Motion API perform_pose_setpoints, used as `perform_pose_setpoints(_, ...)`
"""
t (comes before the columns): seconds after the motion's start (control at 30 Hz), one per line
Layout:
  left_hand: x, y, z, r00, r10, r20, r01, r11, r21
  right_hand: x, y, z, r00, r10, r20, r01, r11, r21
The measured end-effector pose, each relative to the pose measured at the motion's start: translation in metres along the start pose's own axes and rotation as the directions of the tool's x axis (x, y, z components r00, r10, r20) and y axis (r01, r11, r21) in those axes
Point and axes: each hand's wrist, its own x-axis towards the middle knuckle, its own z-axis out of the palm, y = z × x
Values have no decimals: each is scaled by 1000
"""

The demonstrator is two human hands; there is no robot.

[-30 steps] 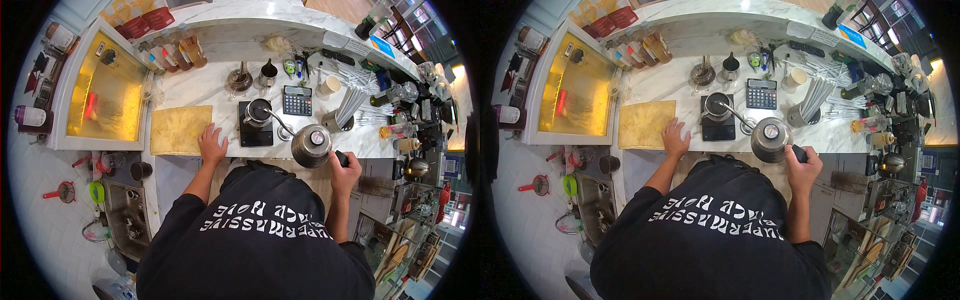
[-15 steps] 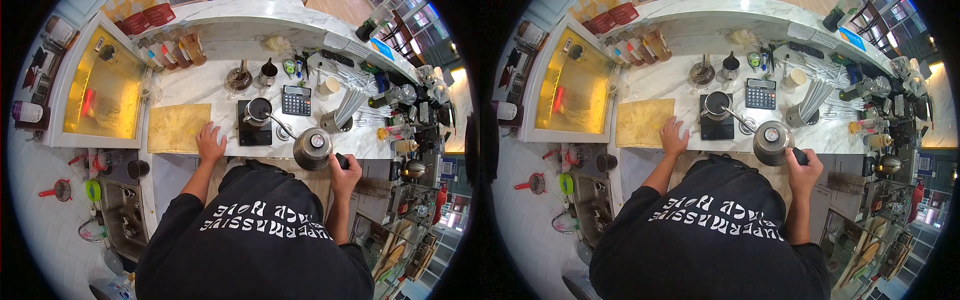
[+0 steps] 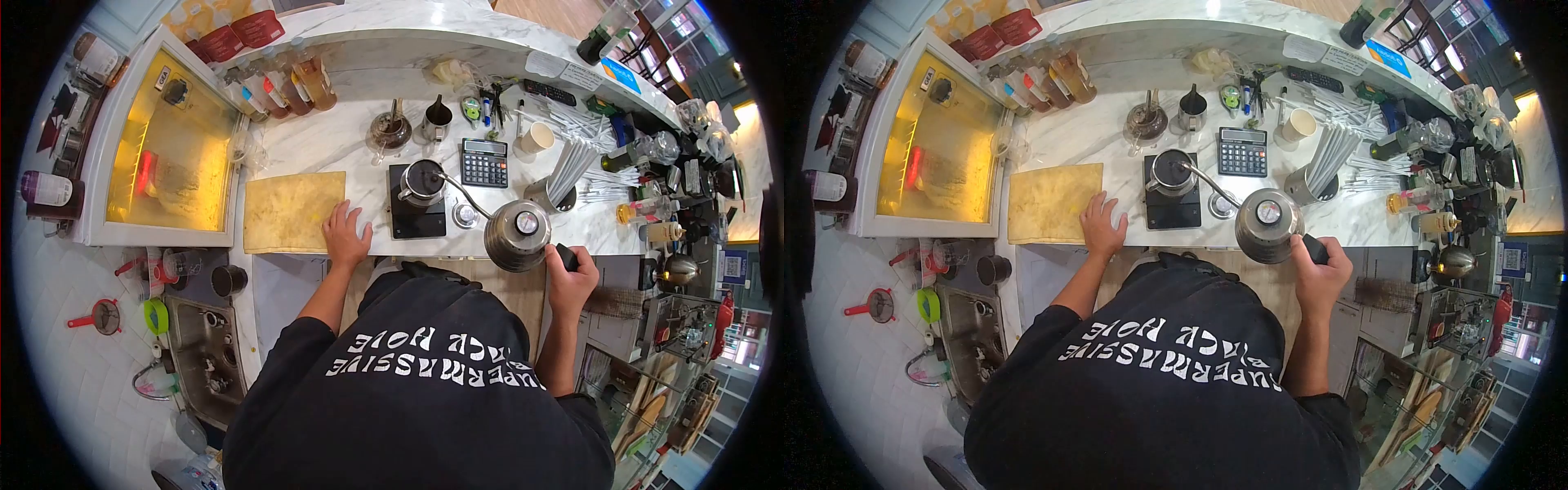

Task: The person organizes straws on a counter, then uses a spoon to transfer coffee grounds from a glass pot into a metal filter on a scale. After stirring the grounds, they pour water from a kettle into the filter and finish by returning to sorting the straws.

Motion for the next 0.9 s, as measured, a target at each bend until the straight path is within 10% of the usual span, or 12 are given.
perform_pose_setpoints(0.9, -1, -2, 0, 1000, 3, 19, -3, 1000, 2, -5, 19, 2, 988, 151, 23, -152, 983, 100)
